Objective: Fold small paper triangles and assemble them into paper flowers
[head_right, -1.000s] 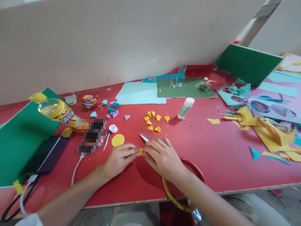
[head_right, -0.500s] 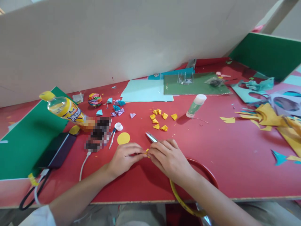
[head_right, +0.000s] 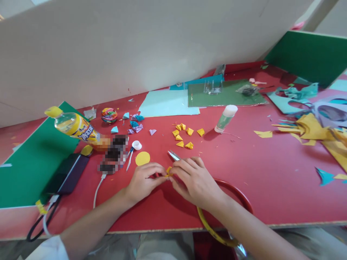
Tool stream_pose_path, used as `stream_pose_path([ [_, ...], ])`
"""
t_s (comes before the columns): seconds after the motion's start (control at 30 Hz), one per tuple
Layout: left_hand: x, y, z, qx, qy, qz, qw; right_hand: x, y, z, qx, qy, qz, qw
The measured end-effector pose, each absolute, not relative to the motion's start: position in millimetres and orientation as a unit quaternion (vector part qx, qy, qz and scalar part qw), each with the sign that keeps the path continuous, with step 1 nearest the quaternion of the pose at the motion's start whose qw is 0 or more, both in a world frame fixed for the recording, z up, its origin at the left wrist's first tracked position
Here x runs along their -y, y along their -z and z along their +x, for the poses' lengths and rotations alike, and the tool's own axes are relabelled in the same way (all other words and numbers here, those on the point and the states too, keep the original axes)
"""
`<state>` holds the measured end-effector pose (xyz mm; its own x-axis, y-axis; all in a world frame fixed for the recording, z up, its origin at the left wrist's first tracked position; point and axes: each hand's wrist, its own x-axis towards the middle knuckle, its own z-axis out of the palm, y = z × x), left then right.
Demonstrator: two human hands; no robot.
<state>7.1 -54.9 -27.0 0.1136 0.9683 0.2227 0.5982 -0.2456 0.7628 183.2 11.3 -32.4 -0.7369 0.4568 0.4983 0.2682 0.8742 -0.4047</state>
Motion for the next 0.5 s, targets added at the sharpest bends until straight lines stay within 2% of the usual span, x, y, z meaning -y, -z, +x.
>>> stream_pose_path([
  [0.17,55.3,28.7,7.6,-0.570,-0.351,0.693,0.268,-13.4,35.5,184.2,0.925,-0.173,-0.183,0.286],
  [0.4,54.9,25.5,13.0,-0.574,-0.460,0.536,0.414,-16.6,32.6,188.4,0.910,-0.266,-0.177,0.265],
  [0.5,52.3,24.1,12.2,-0.554,-0.484,0.495,0.463,-18.4,35.8,187.4,0.885,-0.311,-0.200,0.283],
])
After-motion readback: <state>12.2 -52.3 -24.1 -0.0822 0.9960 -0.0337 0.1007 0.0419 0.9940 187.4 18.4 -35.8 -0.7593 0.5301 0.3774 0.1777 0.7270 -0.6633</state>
